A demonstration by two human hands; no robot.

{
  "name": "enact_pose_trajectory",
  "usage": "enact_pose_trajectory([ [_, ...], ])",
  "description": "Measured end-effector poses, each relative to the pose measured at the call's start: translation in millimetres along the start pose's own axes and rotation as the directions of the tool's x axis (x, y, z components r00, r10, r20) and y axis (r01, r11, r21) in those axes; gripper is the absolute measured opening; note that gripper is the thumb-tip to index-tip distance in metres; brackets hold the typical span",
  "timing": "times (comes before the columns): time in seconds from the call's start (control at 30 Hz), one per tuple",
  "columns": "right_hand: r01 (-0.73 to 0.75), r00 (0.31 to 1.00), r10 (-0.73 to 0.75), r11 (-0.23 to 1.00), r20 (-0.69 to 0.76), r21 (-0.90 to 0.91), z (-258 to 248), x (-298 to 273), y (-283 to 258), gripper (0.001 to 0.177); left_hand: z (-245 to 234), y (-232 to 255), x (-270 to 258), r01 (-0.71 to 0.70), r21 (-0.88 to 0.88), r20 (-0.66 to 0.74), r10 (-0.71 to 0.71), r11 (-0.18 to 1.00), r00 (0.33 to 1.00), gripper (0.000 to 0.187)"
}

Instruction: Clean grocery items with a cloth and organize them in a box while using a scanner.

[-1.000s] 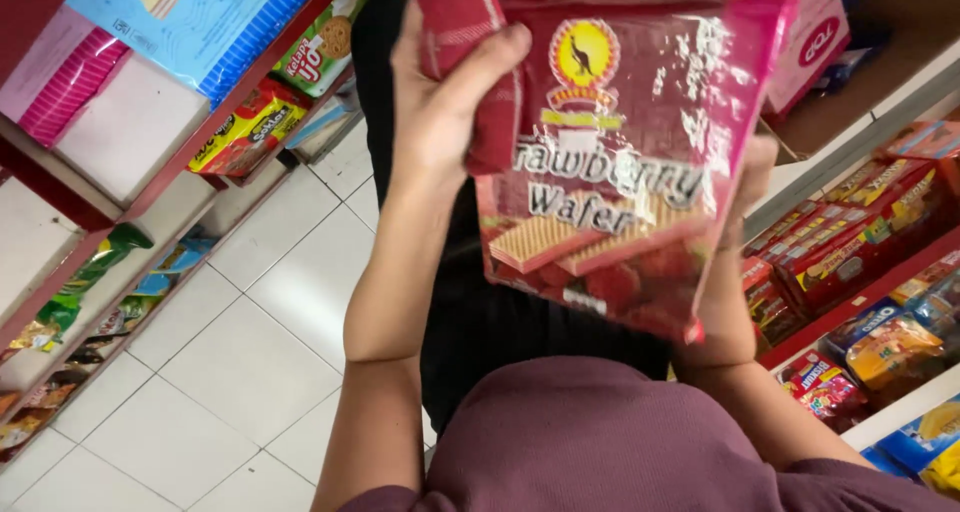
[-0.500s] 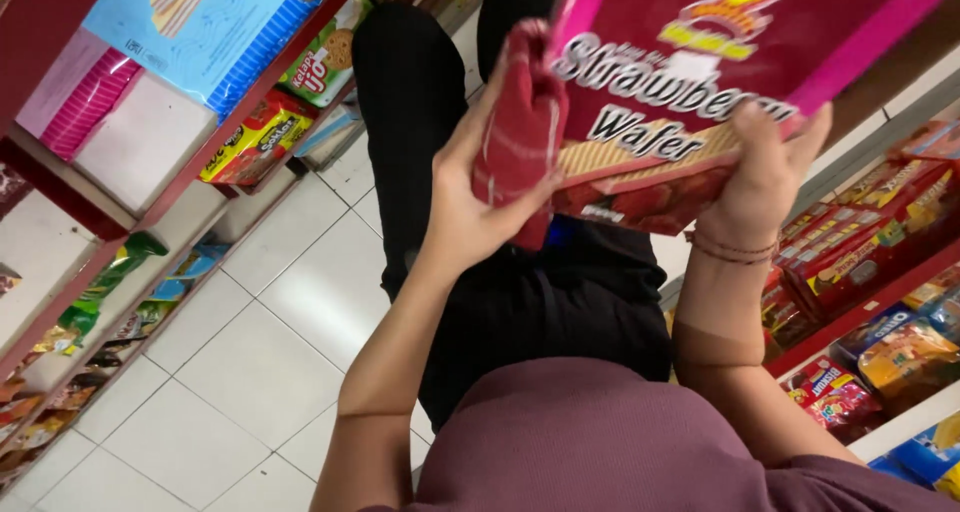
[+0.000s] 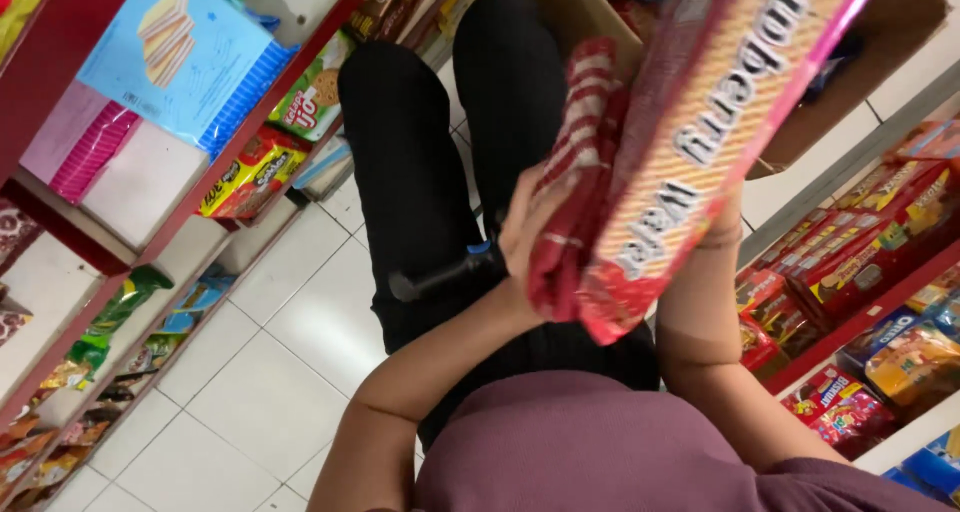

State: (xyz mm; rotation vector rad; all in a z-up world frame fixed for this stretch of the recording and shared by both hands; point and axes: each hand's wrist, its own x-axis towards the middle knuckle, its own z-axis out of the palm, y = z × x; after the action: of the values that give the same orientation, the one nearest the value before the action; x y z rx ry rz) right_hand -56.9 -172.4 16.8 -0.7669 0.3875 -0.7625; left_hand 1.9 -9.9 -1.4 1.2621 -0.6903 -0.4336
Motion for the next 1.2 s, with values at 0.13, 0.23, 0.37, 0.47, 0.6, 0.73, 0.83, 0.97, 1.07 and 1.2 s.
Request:
enact_pose_trajectory([
  [0.13,0.083,0.989,-0.061,0.984,-0.136,0.159,33,-19,-38,0.082,-9,5,19,-0.369,0.305,0.089,0.359,0.878,0.929,0.051],
  [0.23,0.032,0.984,-0.029,0.999,-0.177,0.015,-34,-48,-37,0.073,-10,-3,14,-0.567,0.526,0.331,0.461,0.634,0.823,0.048],
  [0.37,-0.161,0.981,0.141,0.975,-0.135,-0.151,-45,-54,-42,0.070,-12,-1,26,-0.708,0.549,0.683,0.251,0.443,0.686,0.062],
  [0.47,-0.250,0.965,0.236,0.960,-0.118,-0.129,-80,-60,-33,0.091,-5,3,57,-0.637,0.358,0.766,0.175,0.682,0.618,0.082],
  [0.6,-0.215,0.972,0.211,0.976,-0.107,-0.025,-83,-56,-44,0.091,11,-22,81,-0.777,0.357,0.789,0.278,0.518,0.548,0.085],
  [0.73,-0.165,0.986,0.163,0.973,-0.024,-0.163,-117,-64,-48,0.094,36,-45,111,-0.718,0.421,0.673,0.340,0.555,0.657,0.099],
  [0.83,-0.123,0.992,0.127,0.975,0.010,-0.187,-151,-71,-45,0.094,51,-57,146,-0.571,0.444,0.483,0.352,0.691,0.802,0.081],
  [0.97,-0.066,0.988,0.075,0.996,-0.138,0.063,-158,-85,-55,0.095,81,-115,213,-0.177,0.338,0.205,0.111,0.925,0.972,0.050],
  [1.07,-0.010,1.000,0.010,0.968,0.002,0.250,-253,-120,-47,0.069,103,-180,263,-0.332,0.569,0.190,0.273,0.753,0.943,0.049],
  [1.2,0.122,0.987,-0.070,0.914,-0.145,0.386,-192,-110,-64,0.080,135,-245,285,-0.289,0.771,0.262,0.131,0.567,0.956,0.055],
])
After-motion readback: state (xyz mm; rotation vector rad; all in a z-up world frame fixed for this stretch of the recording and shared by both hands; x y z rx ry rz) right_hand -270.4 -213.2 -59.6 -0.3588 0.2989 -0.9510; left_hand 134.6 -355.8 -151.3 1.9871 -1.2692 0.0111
